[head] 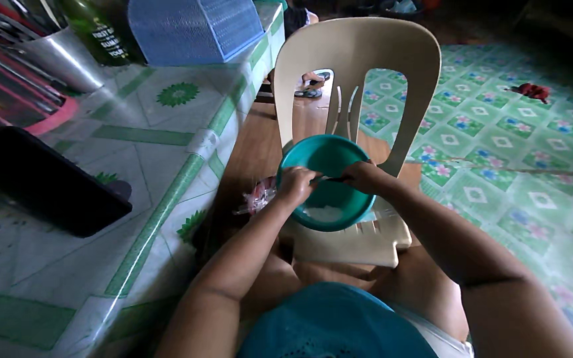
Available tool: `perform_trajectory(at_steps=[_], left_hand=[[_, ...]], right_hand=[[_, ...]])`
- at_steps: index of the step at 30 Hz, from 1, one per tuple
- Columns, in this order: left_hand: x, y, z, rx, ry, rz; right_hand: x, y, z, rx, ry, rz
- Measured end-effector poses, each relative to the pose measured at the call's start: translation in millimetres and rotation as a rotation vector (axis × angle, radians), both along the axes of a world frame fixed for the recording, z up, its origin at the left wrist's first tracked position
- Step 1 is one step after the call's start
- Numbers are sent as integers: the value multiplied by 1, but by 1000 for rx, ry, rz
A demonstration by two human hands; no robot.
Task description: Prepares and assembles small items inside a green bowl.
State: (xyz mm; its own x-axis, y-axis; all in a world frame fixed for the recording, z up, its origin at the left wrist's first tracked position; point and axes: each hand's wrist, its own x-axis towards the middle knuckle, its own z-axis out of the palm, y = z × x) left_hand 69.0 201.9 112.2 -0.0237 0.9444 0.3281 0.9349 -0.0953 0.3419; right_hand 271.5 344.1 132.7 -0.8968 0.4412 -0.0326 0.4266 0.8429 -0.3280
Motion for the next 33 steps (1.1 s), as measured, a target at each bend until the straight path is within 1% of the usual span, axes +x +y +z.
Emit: perform_trajectory(at_steps=[4,6,7,8,11,13,15,16,18,21,23,24,26,28,30,31,33], left_hand=[[2,-1,0,-63,-25,8],[3,-2,2,-67,-70,16],[4,-2,1,-53,-100,16],[6,-3,-1,-33,-131,14],[14,-4,-1,-53,-255,53],[19,-6,-2,-60,-371,95],[23,-6,-5,-15,-443,122],[24,-7,-7,10,-457,135],[27,-9,-6,54,-458,157],[27,-11,-5,107,-433,177],[28,-11,-5,105,-441,199],[28,-11,-4,95,-461,197],[22,-13,-1,50,-548,126],[16,-17,7,-105,-622,47],[9,-20,12,-274,-606,18],[6,-21,10,-319,-599,-7],[1,-22,4,-320,-590,-49]], right_hand=[[-7,-14,26,-31,-126,-7],[-10,-24,42,-67,-138,-18],[-11,-28,45,-88,-101,-21],[-10,-28,42,-87,-15,-18],[-15,-26,19,-70,331,-14],[-22,-36,16,-108,473,-76],[-28,-49,14,-189,576,-148],[-31,-54,12,-220,608,-168],[-36,-61,5,-207,620,-166],[-41,-72,5,-167,560,-142],[-42,-75,10,-141,523,-146],[-43,-75,15,-135,503,-149],[-42,-66,27,-142,500,-139],[-37,-55,43,-183,541,-90],[-29,-46,64,-228,562,-15],[-24,-46,78,-246,552,11],[-17,-45,95,-244,552,68]])
